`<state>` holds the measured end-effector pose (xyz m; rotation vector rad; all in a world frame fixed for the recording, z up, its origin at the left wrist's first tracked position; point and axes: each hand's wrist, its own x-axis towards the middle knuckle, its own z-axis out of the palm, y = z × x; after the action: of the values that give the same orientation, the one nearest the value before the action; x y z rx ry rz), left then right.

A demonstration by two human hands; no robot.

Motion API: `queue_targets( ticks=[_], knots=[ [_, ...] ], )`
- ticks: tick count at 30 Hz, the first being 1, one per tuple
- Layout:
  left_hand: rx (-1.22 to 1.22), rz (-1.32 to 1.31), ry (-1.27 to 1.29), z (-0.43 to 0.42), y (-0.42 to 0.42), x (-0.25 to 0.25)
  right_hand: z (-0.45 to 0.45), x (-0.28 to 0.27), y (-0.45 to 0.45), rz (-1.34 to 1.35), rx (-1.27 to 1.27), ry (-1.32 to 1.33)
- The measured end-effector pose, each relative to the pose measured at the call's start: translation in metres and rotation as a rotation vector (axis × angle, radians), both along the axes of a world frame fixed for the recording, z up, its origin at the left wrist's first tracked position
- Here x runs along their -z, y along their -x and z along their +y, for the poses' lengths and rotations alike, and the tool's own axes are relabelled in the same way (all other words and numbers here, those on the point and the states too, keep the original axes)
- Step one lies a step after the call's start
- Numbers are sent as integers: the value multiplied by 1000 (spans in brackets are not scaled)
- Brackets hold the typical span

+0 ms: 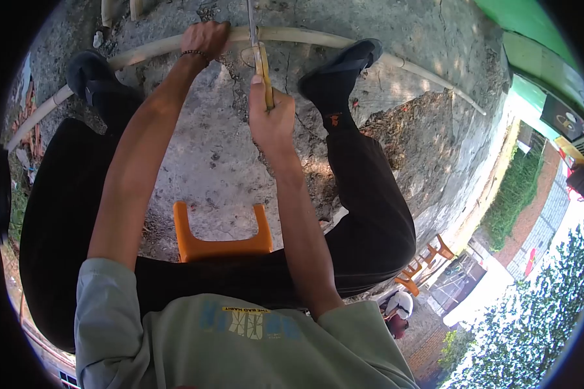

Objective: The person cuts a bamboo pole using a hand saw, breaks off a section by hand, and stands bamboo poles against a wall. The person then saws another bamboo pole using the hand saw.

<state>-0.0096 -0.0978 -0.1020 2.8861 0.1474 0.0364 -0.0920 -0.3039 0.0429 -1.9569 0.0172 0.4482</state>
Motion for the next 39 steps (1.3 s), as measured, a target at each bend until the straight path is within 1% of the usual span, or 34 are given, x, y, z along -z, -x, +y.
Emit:
queue_targets(
  ticks=[2,4,5,6,7,8,9,11,13,14,15,16,18,19,21,22,24,26,28,29,31,32,34,35,37,39],
  knots=[
    [-6,-34,23,-7,5,-4,-12,-7,2,29,-9,18],
    [-34,-97,-4,5,-1,-7,-37,-20,33,110,45,-33],
    [-36,-129,-28,7,-4,-1,-49,-22,55,115,67,-101],
    [-19,-137,-29,-2,3,2,-58,-32,77,140,111,-146],
    [4,-122,36,-1,4,4,-63,-35,93,161,133,-129],
    [18,-116,37,-6,11,4,-62,-34,102,178,136,-120],
    [9,-134,30,-4,8,4,-54,-30,97,173,118,-126],
    [0,-183,43,-2,5,6,-39,-5,66,62,97,-73],
    [2,-167,25,0,6,4,-14,-6,16,155,148,-150],
    [7,-151,15,0,4,4,-4,-7,-1,153,148,-154],
    [8,-151,20,1,2,5,2,-8,-13,125,96,-138],
    [-3,-156,25,-1,4,7,-2,-10,-14,104,57,-109],
    [-28,-171,22,-3,1,7,-18,-17,-2,126,85,-111],
    [-6,-179,23,-2,4,6,-23,-20,13,156,104,-127],
    [8,-185,33,-4,5,4,-46,-33,65,111,128,-89],
    [-2,-147,25,-8,8,0,-55,-35,78,124,135,-77],
    [-18,-120,-10,-3,9,-3,-58,-32,89,156,180,-180],
    [-19,-199,18,-4,7,7,-34,-10,49,159,191,-219],
    [-29,-165,31,-1,3,5,-5,9,9,20,79,-154],
    [-33,-111,28,1,-1,4,-2,10,3,9,71,-163],
    [-33,-42,48,0,-1,0,-12,16,0,109,136,-271],
    [-17,-13,63,-8,9,1,-21,19,12,134,158,-255],
    [-25,-16,38,-1,1,-5,-17,29,9,173,183,-348],
    [-31,-20,33,6,-6,-9,-13,35,4,170,176,-352],
    [-7,109,32,2,-5,-10,-8,34,17,35,52,-169],
    [5,104,26,3,-9,-18,-6,36,19,9,54,-165]
  ],
)
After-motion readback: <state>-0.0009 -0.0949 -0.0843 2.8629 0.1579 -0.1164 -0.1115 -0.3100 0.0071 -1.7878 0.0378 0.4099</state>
